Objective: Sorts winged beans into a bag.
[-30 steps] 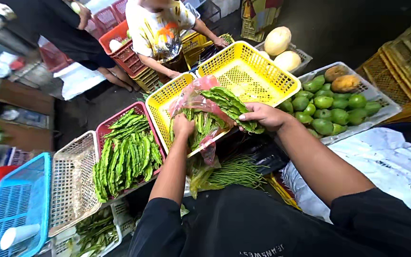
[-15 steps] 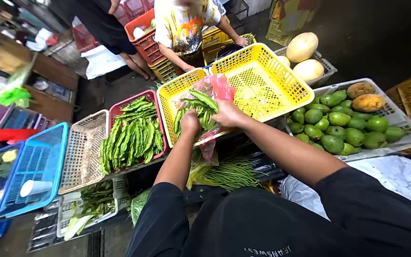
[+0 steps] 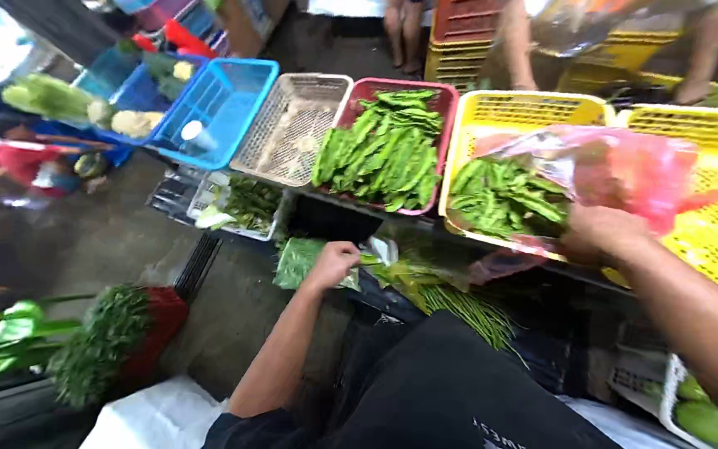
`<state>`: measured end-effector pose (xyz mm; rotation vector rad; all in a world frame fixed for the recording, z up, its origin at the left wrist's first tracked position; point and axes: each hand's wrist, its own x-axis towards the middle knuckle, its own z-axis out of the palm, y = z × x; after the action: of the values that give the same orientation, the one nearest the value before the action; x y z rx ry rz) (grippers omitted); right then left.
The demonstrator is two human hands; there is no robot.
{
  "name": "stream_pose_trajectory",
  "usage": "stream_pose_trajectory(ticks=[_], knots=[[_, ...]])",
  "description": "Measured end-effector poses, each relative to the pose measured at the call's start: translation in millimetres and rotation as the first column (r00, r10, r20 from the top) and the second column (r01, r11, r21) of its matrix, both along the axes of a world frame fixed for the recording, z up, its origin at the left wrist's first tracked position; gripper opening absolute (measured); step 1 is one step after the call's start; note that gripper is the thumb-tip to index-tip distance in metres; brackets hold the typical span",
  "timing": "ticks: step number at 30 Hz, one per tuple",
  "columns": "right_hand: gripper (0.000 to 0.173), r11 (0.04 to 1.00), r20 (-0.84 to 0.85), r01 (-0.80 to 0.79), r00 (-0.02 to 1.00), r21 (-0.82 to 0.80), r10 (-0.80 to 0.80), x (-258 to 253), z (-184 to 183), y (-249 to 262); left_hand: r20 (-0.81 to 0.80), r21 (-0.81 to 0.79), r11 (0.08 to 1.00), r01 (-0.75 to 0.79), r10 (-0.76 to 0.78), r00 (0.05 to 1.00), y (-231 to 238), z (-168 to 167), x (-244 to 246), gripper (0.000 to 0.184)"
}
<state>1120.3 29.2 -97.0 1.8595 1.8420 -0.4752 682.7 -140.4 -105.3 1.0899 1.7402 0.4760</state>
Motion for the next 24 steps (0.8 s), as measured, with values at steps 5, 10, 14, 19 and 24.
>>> stream_pose_trajectory(ticks=[5, 10, 14, 19, 24], knots=[[0.047, 0.999, 0.016, 0.035, 0.999, -0.016, -0.035, -17.2, 1.2, 14.0, -0.324, 0.159, 0.794, -0.587, 0.604, 0.728, -27.2, -18.6, -166.4, 0.036], [0.059, 0.952, -0.217, 0.281, 0.943, 0.122, -0.250, -2.4, 40.0, -0.4, -0.695, -0.063, 0.993, -0.098, 0.026, 0.719, 16.2, 21.8, -133.5, 0.058], [0.051, 0.792, -0.559, 0.551, 0.756, 0.262, -0.341, 28.7, 52.4, -29.0, -0.260, 0.067, 0.836, 0.544, -0.512, 0.819, 61.5, 31.8, 20.3, 0.031], [0.032, 0.575, -0.952, 0.818, 0.168, -0.009, -0.255, 43.2, 47.9, -100.9, -0.353, 0.219, 0.625, 0.749, -0.665, 0.659, 151.8, 23.1, 191.3, 0.024], [0.028, 0.548, -0.974, 0.817, -0.072, -0.181, -0.215, 64.1, 20.8, -157.2, -0.592, -0.114, 0.625, 0.772, -0.667, 0.452, 212.0, -22.2, 294.5, 0.032]])
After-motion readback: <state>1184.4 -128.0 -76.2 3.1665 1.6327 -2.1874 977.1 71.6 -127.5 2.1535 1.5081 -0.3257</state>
